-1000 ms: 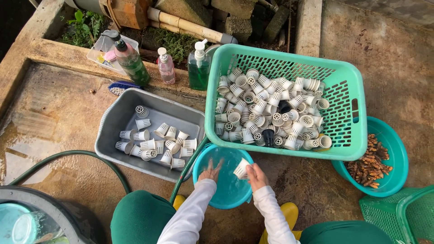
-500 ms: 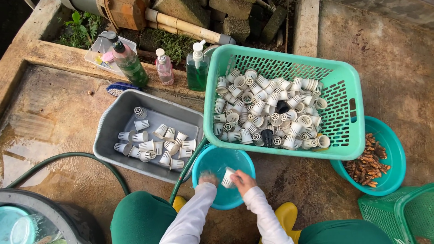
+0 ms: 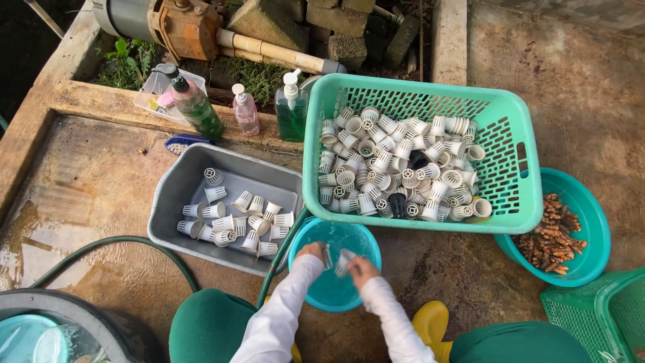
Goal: Washing white plastic hydroponic net pots in a bucket of water.
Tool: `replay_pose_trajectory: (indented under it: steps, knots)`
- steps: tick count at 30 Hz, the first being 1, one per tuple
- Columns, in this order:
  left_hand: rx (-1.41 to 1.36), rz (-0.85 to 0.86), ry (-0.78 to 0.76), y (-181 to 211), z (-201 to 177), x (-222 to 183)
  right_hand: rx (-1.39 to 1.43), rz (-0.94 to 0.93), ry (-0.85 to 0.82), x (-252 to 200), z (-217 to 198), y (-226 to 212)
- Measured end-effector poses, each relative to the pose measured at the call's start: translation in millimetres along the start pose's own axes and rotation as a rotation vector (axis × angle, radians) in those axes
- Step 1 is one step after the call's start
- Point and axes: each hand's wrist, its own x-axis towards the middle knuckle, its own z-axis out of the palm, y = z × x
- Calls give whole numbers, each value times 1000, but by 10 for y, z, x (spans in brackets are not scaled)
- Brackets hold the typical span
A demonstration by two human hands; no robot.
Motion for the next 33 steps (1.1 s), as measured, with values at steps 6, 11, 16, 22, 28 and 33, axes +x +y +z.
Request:
replay_pose_trajectory:
  steps: [6, 11, 16, 22, 28, 33]
  knots:
    - [307, -2, -11, -397, 681, 334, -549, -362, 166, 1730, 812, 1098]
    - [9, 50, 76, -54, 17, 154, 73, -360, 75, 1030, 228, 881]
    - [-233, 57, 105, 97, -229, 203, 821, -261, -194, 1110, -142, 926]
    - [-224, 28, 1, 284, -449, -139, 963, -274, -277, 879, -141, 767]
    - [-118, 159, -33, 452, -532, -439, 616, -425, -55, 572, -6, 424]
    - [-216, 310, 180, 368, -549, -377, 302, -702, 47, 327, -7, -130]
